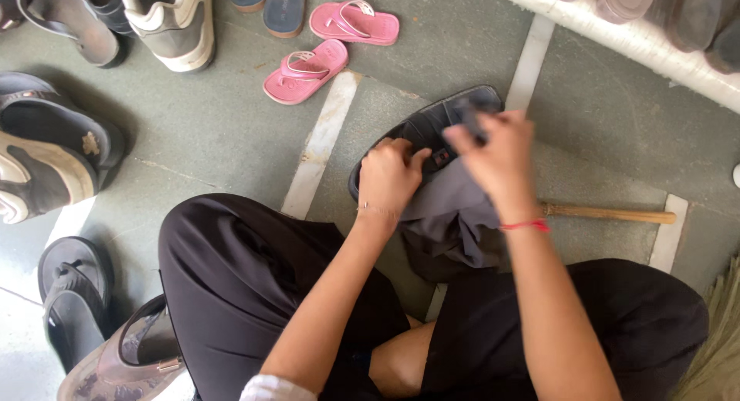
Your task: The person sits on the floor and wipes several pairs of shoes with a gray cloth, including sandals and slip-ons. After cleaning each shoe, the person places it on a nearby white shoe rack.
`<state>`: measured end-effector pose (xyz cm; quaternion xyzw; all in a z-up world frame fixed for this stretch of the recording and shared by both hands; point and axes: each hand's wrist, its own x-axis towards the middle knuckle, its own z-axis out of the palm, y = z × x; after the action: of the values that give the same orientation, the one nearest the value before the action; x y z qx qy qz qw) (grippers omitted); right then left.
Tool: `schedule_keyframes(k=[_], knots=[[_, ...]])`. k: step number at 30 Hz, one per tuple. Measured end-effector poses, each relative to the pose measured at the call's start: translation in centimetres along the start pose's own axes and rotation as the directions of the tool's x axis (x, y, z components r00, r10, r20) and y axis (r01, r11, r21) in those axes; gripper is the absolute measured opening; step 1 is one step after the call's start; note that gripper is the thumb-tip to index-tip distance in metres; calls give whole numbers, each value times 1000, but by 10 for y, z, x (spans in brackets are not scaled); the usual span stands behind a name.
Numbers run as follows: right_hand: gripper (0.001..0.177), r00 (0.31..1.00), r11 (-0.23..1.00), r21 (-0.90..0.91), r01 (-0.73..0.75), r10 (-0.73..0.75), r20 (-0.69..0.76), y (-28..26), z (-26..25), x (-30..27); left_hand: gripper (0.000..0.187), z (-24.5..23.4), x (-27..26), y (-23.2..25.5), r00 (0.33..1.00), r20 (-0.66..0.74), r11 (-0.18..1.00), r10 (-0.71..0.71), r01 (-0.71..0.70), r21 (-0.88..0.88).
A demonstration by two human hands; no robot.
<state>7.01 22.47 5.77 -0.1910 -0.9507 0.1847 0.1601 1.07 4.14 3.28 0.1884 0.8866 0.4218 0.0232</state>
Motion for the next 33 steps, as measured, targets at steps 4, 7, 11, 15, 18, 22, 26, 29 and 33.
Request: schedule_keyframes(k=[4,7,11,15,18,22,26,29,33], knots=[[67,993,995,-84,-61,69,99,-39,13,-9,28,21,22,-12,968,39,959,-247,250,-137],[56,995,997,-80,-18,25,96,-40,15,-6,34,27,22,-8,968,-26,953,-249,240,-188],[32,996,991,110,72,-78,44,-22,24,-1,35,18,25,-4,949,42,931,-314,316,-181],[22,994,947,311,-86,63,85,-19,25,-6,28,19,24,-10,947,37,907,-318,315,-280],[20,993,916,386,-114,96,67,-32,23,-8,22,19,20,-17,923,77,851,-376,377,-366],[32,974,937,268,223,-200,-108,-50,19,-14,28,20,17,-21,931,46,883,-363,359,-301],[43,948,929,210,305,-316,23,-68,21,-35,17,27,15,-30,966,-68,945,-250,229,-233],[41,983,981,183,62,-92,159,-76,24,-42,16,31,13,-36,978,-20,955,-209,199,-222],[62,978,950,263,168,-195,78,-87,27,-51,26,34,14,-42,987,-24,971,-157,150,-185]])
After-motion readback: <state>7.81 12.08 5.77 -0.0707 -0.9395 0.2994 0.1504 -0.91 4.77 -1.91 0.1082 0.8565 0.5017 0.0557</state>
